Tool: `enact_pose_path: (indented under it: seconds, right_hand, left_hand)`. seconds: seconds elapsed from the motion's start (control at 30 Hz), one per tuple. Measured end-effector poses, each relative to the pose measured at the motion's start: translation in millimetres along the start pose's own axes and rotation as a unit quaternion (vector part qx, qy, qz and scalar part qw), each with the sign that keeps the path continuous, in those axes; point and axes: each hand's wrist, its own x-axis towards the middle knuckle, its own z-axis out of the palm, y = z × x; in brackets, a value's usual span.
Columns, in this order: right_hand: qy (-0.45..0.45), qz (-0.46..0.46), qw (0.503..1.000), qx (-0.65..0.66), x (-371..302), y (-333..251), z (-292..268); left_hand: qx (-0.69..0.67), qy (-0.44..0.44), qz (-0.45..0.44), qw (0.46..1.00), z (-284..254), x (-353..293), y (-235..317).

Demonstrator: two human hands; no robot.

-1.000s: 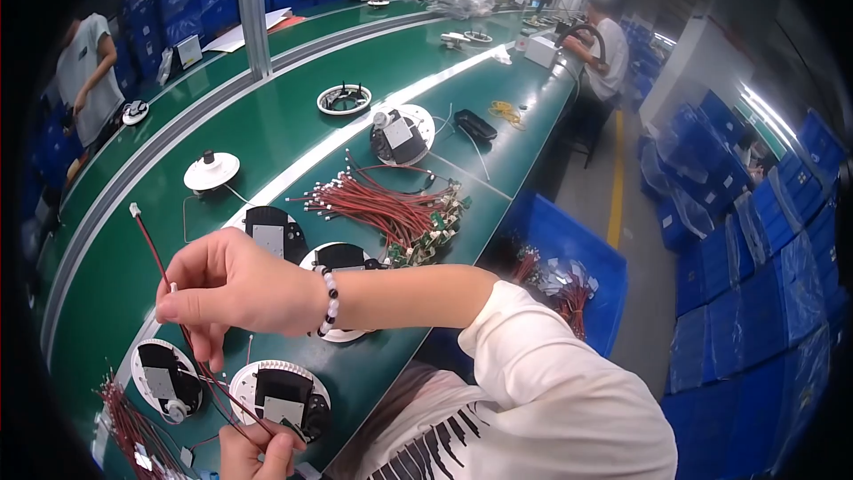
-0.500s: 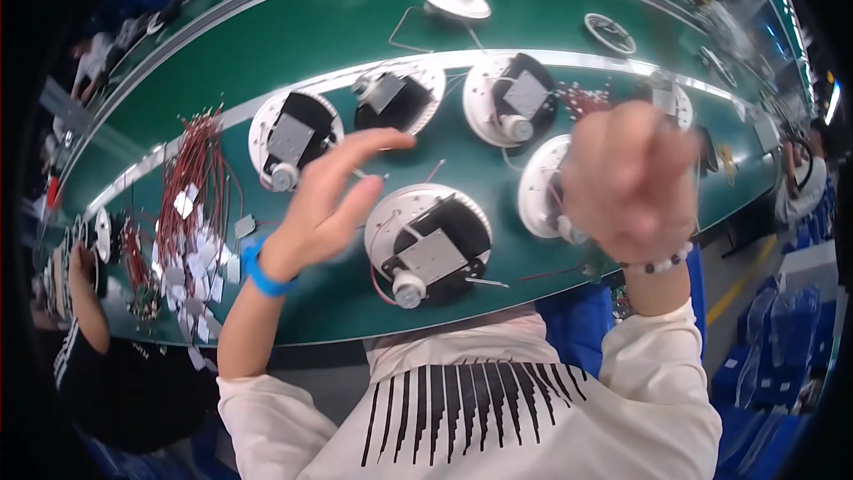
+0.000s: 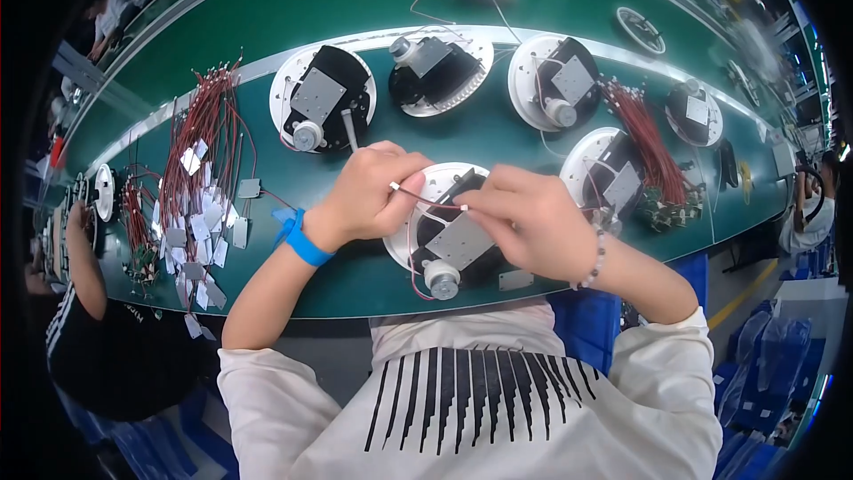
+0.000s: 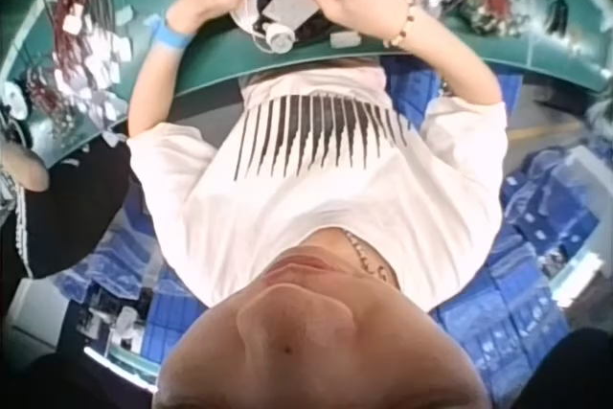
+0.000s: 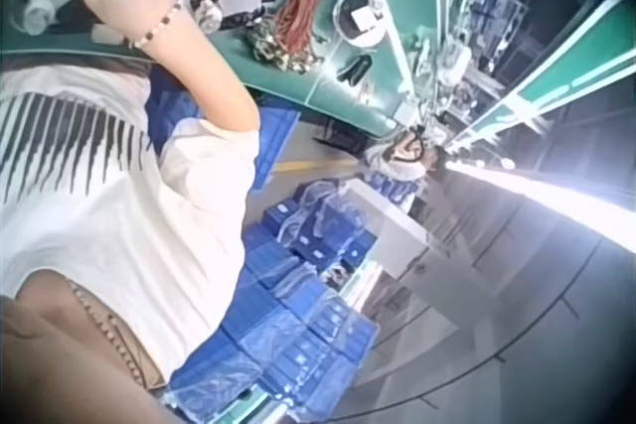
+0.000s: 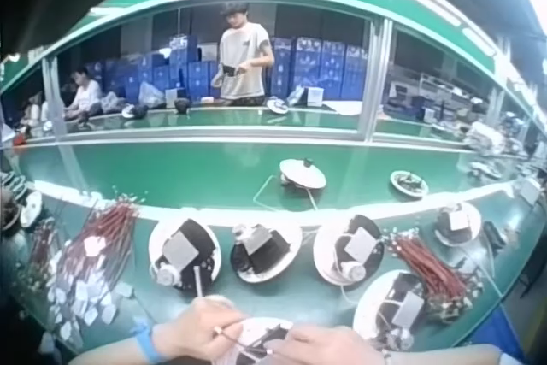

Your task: Assembling electronic components by threading wires through plastic housings on a production line.

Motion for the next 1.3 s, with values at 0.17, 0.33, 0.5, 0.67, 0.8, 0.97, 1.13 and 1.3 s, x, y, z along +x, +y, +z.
enact_pose_path:
  seconds: [0.17, 0.33, 0.5, 0.67, 0.8, 0.97, 1.13, 1.3]
  right_hand:
    - [-0.042, 0.027, 0.995, -0.084, 3, -1, -9]
    - [-0.131, 0.019, 0.984, -0.119, 14, -11, -36]
    - [-0.168, 0.014, 0.975, -0.141, 20, -28, -50]
    - [-0.174, -0.008, 0.968, -0.178, 23, -27, -45]
    - [-0.197, -0.009, 0.959, -0.203, 25, -28, -45]
    - [-0.212, 0.0, 0.954, -0.214, 30, -32, -47]
    - [-0.213, -0.031, 0.953, -0.211, 38, -33, -44]
    - [-0.196, -0.057, 0.954, -0.221, 48, -34, -37]
  left_hand:
    - [-0.056, -0.107, -0.222, 0.968, -15, 6, 23]
    - [-0.348, -0.065, -0.283, 0.891, -8, -3, 21]
    - [-0.325, -0.102, -0.39, 0.856, -16, 3, 27]
    - [-0.339, -0.088, -0.399, 0.847, -14, 2, 31]
    - [-0.344, -0.088, -0.401, 0.845, -15, 3, 34]
    - [-0.338, -0.086, -0.405, 0.845, -15, 2, 35]
    - [-0.333, -0.085, -0.396, 0.851, -14, 3, 38]
    - [-0.339, -0.08, -0.395, 0.85, -14, 4, 40]
